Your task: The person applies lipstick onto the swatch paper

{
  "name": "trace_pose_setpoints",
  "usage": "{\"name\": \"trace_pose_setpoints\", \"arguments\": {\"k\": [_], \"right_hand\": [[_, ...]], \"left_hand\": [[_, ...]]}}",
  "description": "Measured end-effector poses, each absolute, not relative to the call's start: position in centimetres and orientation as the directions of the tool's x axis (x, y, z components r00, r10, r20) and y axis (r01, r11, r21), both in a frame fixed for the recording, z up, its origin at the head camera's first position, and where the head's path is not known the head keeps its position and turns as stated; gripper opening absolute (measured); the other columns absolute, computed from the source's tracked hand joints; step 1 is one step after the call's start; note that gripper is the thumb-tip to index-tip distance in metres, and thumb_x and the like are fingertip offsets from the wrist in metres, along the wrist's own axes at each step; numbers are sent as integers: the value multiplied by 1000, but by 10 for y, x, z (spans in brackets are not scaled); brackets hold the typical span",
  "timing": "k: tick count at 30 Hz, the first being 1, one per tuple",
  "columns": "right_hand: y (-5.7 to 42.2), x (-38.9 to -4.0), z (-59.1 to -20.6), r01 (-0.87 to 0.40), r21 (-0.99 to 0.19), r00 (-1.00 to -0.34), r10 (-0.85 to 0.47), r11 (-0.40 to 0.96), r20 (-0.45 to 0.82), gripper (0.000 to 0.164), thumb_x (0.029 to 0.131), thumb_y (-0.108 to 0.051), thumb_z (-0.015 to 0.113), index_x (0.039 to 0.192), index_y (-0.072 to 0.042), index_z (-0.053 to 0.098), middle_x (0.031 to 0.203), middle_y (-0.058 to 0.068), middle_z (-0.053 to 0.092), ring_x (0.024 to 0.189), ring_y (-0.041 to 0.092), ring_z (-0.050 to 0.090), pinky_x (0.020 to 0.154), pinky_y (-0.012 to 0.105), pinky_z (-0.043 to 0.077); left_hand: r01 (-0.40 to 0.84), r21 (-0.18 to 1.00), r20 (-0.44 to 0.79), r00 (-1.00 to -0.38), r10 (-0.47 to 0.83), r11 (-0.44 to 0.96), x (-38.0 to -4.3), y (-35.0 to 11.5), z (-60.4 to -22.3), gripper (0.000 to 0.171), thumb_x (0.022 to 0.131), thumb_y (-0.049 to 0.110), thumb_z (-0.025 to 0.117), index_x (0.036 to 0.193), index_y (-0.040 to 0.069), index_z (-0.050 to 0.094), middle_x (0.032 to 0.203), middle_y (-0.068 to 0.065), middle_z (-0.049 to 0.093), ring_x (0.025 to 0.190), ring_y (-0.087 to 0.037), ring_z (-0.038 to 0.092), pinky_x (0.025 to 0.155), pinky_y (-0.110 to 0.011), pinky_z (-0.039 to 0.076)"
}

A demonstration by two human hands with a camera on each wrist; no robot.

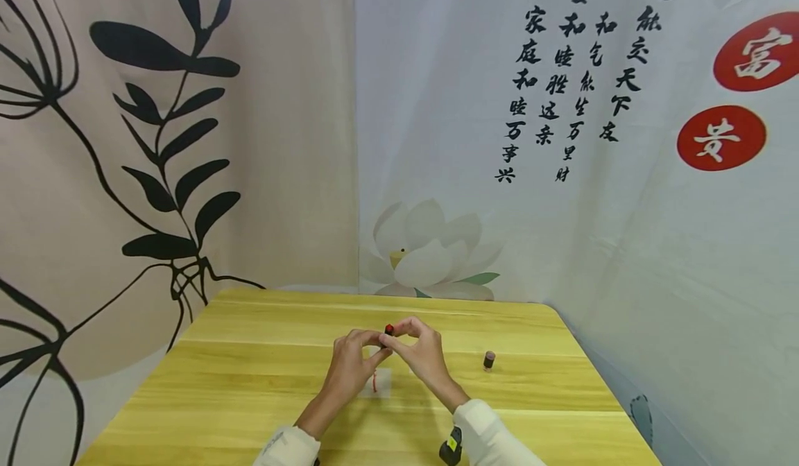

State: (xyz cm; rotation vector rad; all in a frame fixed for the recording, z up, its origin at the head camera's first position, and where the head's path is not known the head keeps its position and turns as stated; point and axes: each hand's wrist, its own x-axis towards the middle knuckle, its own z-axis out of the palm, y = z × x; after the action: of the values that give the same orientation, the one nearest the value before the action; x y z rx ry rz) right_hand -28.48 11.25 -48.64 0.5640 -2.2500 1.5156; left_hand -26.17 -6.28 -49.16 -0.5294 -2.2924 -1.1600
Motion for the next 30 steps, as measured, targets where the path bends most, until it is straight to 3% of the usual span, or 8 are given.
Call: {"name": "trace_pose_setpoints", "arguments": {"k": [9, 30], "right_hand": [[110, -284, -485, -511, -796, -857, -125, 326, 499, 17, 88, -34, 85, 96, -21, 75, 93, -8, 76, 101, 20, 72, 100, 58, 50], [117, -284, -490, -549, -766, -834, -280, 333, 476, 23, 99, -29, 73, 116, -13, 77, 110, -2, 77, 114, 23, 69, 102, 56, 51]], "left_hand": [[558, 605, 616, -780, 110, 567, -260, -65, -491, 25, 83, 16, 88, 107, 16, 81, 95, 10, 77, 100, -17, 67, 103, -59, 42], [553, 615, 597, -792, 126, 562, -258, -70, -498, 26, 83, 14, 88, 108, 14, 81, 95, 6, 79, 103, -22, 68, 102, -60, 42]]}}
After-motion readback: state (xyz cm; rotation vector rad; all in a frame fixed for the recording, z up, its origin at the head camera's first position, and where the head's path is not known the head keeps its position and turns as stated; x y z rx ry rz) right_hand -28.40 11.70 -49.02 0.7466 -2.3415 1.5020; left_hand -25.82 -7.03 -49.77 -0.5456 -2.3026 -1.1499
